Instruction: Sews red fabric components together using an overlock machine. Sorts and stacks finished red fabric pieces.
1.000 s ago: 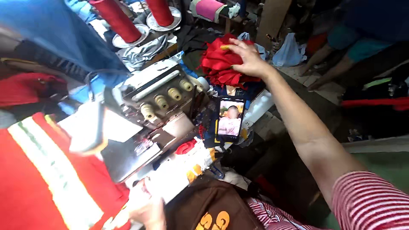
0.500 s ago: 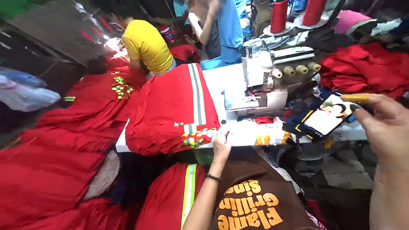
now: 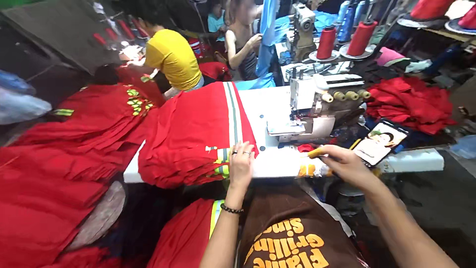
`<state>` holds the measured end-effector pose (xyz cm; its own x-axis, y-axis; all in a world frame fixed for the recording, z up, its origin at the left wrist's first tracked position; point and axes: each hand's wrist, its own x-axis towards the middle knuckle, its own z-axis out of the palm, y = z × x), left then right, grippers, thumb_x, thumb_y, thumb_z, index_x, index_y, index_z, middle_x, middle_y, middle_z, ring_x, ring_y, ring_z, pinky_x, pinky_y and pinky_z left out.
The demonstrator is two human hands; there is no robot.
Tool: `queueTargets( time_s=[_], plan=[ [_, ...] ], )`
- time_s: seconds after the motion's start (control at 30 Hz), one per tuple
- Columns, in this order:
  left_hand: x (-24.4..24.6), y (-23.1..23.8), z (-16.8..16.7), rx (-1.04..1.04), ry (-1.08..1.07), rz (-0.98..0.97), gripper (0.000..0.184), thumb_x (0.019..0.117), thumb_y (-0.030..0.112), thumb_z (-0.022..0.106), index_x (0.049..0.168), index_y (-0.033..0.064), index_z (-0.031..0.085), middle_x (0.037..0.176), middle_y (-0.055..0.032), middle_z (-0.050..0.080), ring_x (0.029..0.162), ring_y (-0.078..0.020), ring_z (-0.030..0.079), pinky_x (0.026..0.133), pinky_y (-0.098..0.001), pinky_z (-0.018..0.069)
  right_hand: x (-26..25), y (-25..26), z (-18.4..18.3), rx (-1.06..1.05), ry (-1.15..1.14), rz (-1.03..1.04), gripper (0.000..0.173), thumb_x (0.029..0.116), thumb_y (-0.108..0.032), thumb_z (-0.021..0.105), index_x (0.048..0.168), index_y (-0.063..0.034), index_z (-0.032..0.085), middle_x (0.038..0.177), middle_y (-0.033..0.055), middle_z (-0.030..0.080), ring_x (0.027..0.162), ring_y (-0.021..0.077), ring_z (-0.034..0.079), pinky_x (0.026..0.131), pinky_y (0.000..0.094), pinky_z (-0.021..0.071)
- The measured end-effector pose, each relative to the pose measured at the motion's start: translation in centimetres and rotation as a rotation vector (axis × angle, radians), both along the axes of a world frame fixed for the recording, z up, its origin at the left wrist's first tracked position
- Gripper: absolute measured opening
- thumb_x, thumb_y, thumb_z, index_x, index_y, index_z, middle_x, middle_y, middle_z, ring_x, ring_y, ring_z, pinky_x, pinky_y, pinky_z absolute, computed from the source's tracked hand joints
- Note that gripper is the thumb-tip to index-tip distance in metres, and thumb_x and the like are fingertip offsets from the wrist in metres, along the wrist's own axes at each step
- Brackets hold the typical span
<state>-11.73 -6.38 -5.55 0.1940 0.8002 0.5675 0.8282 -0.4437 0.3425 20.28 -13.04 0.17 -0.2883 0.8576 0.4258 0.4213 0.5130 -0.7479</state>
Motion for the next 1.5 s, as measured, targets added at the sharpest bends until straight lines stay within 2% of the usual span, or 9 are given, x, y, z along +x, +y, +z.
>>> queueTargets(
  time_s=[0.13,0.3,0.4,0.53,0.8,0.93,1.07,1.2,1.5],
  plan=[
    [0.4,4.8,-0.8,-0.343,0.246,0.131,0.046,0.0999,0.027,0.062,0.139,0.0018,0.061,0.156,-0.0225,0.044,0.150,-0.0434,0.031,0.123,-0.0618,0.0174,-2.4,3.2,-4.7,-0.102,0.089,0.082,0.023,0.0982,0.000,0.054,0.111,0.0039,0.073,0.110,0.0121,0.074,0.106,0.0120,0.069,0.099,0.0295,0.0553],
    [-0.1,5.1,-1.3,-0.298,0.341,0.122,0.062,0.0927,0.043,0.069,0.140,0.0046,0.062,0.156,-0.0220,0.045,0.147,-0.0448,0.037,0.121,-0.0633,0.0229,-3.8,6.5,-9.2,-0.313,0.229,-0.023,0.025,0.0958,0.001,0.055,0.112,0.0015,0.074,0.110,0.0116,0.073,0.092,0.0124,0.071,0.087,0.0295,0.0602],
    [-0.7,5.0,-1.8,-0.193,0.330,0.066,0.044,0.0946,0.024,0.071,0.134,0.0038,0.067,0.150,-0.0230,0.052,0.141,-0.0469,0.046,0.116,-0.0654,0.0311,-4.2,7.2,-9.3,-0.430,0.296,-0.123,0.025,0.0983,-0.005,0.053,0.113,-0.0059,0.073,0.102,0.0045,0.075,0.074,0.0090,0.070,0.067,0.0267,0.0600],
    [-0.4,5.3,-3.5,-0.021,0.339,0.165,0.030,0.0981,0.013,0.062,0.124,0.0017,0.073,0.138,-0.0197,0.064,0.129,-0.0433,0.059,0.108,-0.0637,0.0428,-4.2,6.8,-10.2,-0.346,0.294,-0.118,0.025,0.0969,-0.003,0.054,0.112,-0.0050,0.075,0.107,0.0061,0.073,0.077,0.0085,0.069,0.069,0.0260,0.0603],
    [0.7,7.0,0.0,-0.205,0.177,0.415,0.035,0.1065,0.021,0.049,0.114,-0.0043,0.072,0.103,-0.0271,0.073,0.099,-0.0467,0.071,0.091,-0.0624,0.0526,-4.3,6.6,-11.4,-0.293,0.348,-0.106,0.026,0.0962,-0.001,0.055,0.112,-0.0055,0.075,0.104,0.0064,0.072,0.073,0.0078,0.068,0.067,0.0250,0.0596],
    [-1.0,10.3,2.2,-0.350,-0.053,0.553,0.046,0.1103,0.033,0.041,0.118,-0.0048,0.068,0.100,-0.0332,0.070,0.098,-0.0545,0.068,0.082,-0.0717,0.0501,-4.4,6.8,-11.6,-0.296,0.408,-0.107,0.024,0.0969,-0.001,0.054,0.112,-0.0032,0.073,0.101,0.0072,0.072,0.070,0.0090,0.068,0.063,0.0262,0.0601],
    [-2.3,11.7,4.5,-0.536,-0.189,0.521,0.050,0.1116,0.036,0.037,0.129,-0.0019,0.065,0.124,-0.0293,0.066,0.121,-0.0474,0.061,0.101,-0.0689,0.0429,-4.3,7.0,-11.7,-0.315,0.446,-0.115,0.026,0.0977,-0.003,0.053,0.114,-0.0036,0.073,0.102,0.0060,0.073,0.071,0.0101,0.069,0.062,0.0277,0.0608],
    [-2.7,9.9,6.8,-0.581,-0.275,0.433,0.051,0.1126,0.032,0.034,0.128,-0.0059,0.065,0.129,-0.0281,0.064,0.128,-0.0410,0.058,0.109,-0.0600,0.0400,-4.3,6.8,-11.0,-0.329,0.490,-0.088,0.027,0.0965,-0.001,0.050,0.115,0.0009,0.070,0.100,0.0077,0.074,0.069,0.0113,0.069,0.061,0.0283,0.0609],
    [-2.6,-4.8,11.0,-0.588,-0.058,0.133,0.044,0.1082,0.035,0.044,0.107,0.0013,0.072,0.091,-0.0182,0.071,0.091,-0.0347,0.070,0.081,-0.0576,0.0537,-4.2,6.8,-10.8,-0.300,0.499,-0.079,0.025,0.0971,0.001,0.052,0.115,0.0030,0.069,0.099,0.0071,0.075,0.068,0.0109,0.070,0.059,0.0265,0.0613]
  ],
)
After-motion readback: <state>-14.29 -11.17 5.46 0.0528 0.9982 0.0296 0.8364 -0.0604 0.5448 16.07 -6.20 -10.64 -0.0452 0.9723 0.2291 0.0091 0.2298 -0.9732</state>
